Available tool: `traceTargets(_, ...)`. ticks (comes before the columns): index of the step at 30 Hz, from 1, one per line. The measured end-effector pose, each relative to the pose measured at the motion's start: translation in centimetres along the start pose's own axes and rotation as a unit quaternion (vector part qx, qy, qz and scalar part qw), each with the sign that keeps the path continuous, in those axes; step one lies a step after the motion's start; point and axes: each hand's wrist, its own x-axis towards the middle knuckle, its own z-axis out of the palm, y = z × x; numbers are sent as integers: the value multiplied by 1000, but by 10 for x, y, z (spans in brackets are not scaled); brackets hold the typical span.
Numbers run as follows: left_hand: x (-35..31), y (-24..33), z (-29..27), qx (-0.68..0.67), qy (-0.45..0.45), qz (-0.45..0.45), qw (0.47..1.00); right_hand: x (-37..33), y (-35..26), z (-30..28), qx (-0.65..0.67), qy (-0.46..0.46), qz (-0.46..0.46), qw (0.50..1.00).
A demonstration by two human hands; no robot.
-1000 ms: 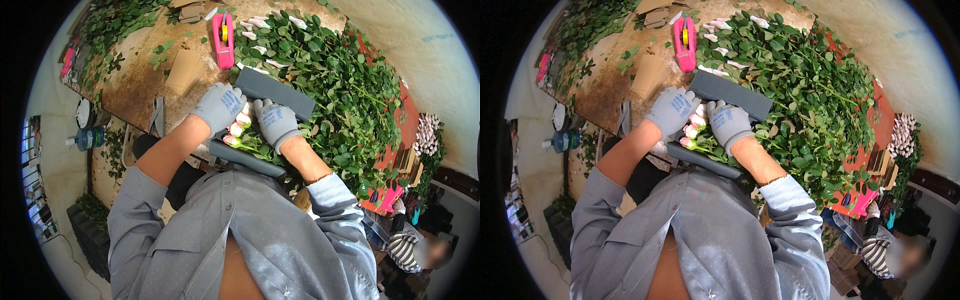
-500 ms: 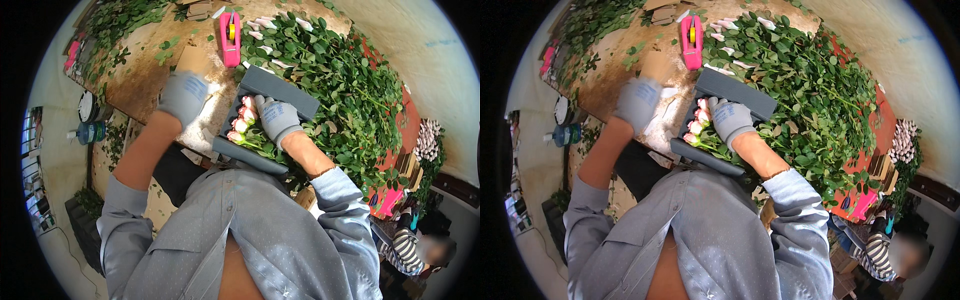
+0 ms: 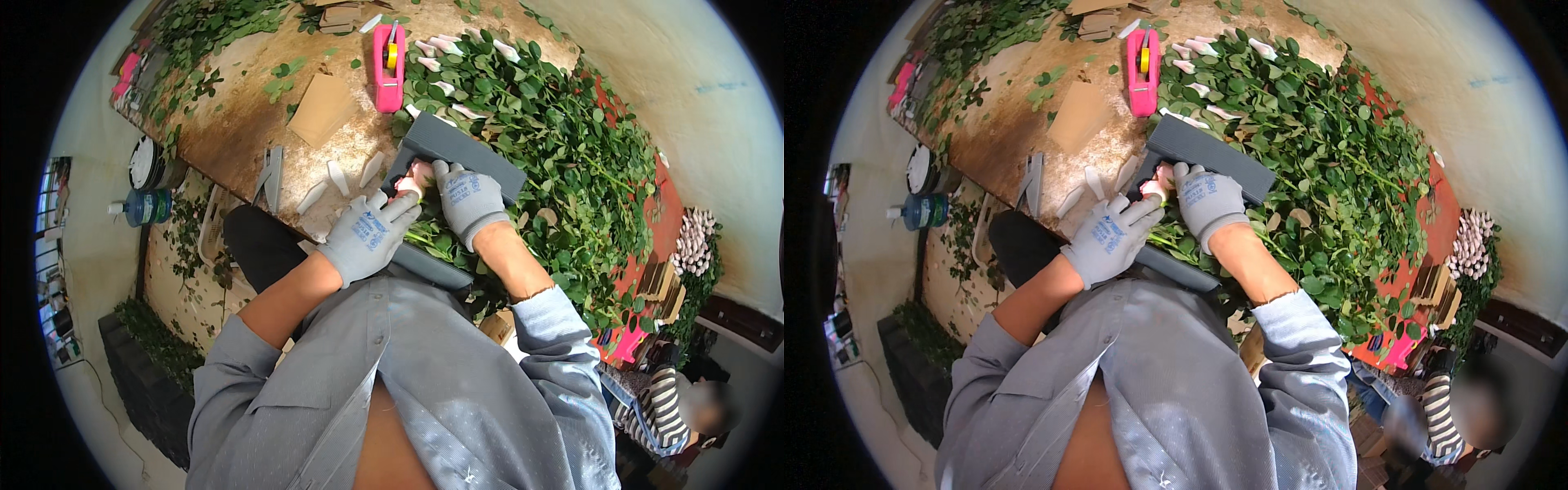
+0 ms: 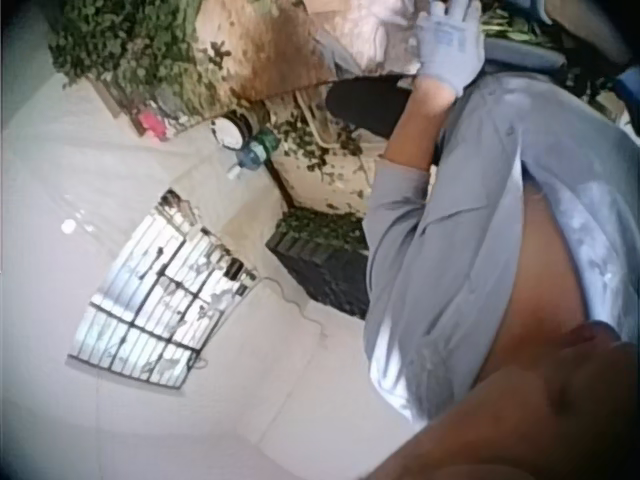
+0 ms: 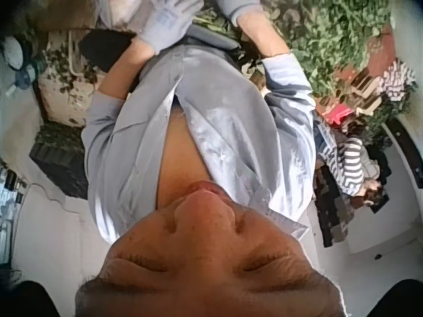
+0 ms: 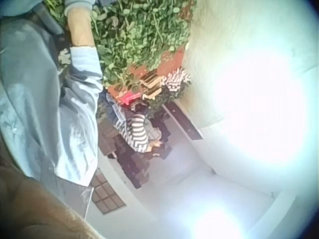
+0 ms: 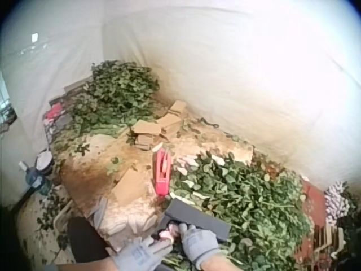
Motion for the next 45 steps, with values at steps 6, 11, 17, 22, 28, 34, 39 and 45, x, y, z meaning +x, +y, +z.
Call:
traceTargets(6,-1,3,5,18,9,2,1000,2,1,11,46,2,-10,999)
traceTargets(11,15,8,-10,34,-29,15,999,5,3,11,66,-16,-15,998)
traceTargets(17,25,1,2,58,-7,16,998,1,0,14,94,14,-13,995)
traceTargets(22,27,0,6,17,33,16,999,1,4,23,102,43,-28,994)
traceTargets(28,30,-1,6,-10,33,13,999,-2,5,14,119,27,-32,992)
traceTargets(34,35,1,0,-17,21,6,1000,-2,31,-57,129,-17,-42,991)
traceTargets(39,38,3,-3,-12,12,-1,1000,61,152,-77,120,315,59,940)
traceTargets(45,44,5,2,3,31,0,1000,127,283,-30,144,159,344,914)
